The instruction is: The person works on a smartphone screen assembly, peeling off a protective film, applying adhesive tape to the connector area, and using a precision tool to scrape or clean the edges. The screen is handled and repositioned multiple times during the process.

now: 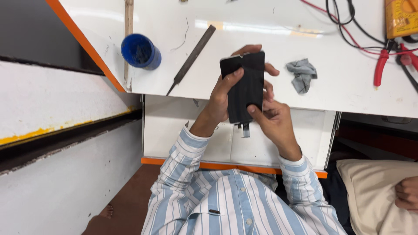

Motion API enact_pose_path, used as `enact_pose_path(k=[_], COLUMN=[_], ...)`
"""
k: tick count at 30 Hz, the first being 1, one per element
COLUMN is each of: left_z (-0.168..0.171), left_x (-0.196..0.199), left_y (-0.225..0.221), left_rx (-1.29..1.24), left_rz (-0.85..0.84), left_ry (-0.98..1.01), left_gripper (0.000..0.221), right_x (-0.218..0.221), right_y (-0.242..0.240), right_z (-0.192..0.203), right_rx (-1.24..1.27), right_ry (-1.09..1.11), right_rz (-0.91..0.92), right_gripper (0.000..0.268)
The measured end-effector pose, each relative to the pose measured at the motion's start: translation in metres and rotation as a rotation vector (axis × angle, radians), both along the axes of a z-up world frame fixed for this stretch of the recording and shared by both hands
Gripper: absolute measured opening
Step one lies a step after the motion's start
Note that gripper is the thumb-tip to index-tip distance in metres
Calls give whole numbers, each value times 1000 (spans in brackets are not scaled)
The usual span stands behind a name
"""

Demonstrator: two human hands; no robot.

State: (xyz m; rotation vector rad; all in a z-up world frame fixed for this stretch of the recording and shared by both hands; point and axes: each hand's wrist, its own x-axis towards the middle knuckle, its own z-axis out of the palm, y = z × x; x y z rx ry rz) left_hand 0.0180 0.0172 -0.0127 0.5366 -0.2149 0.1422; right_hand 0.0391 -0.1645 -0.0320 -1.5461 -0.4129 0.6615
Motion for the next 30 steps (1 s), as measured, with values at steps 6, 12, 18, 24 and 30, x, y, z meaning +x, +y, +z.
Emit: enact_pose_path(k=[6, 12, 18, 24, 30], left_z=[9, 12, 12, 18, 15], left_x=[6, 13, 13, 8, 3], left_y=[12, 18, 18, 17, 14], left_rx=[265, 211, 112, 229, 209], left_rz=[104, 107, 108, 141, 135], left_ry=[103, 174, 191, 188, 148], left_gripper=[50, 33, 25, 35, 28], right_x=[4, 3, 2, -2, -6], right_y=[6, 12, 13, 12, 9], right_z=[-6, -22, -23, -29, -25], right_rx=[56, 5, 57, 14, 13], right_ry=[4, -50, -22, -32, -58], right_rz=[-49, -79, -39, -96, -67], right_gripper=[23, 24, 25, 23, 22])
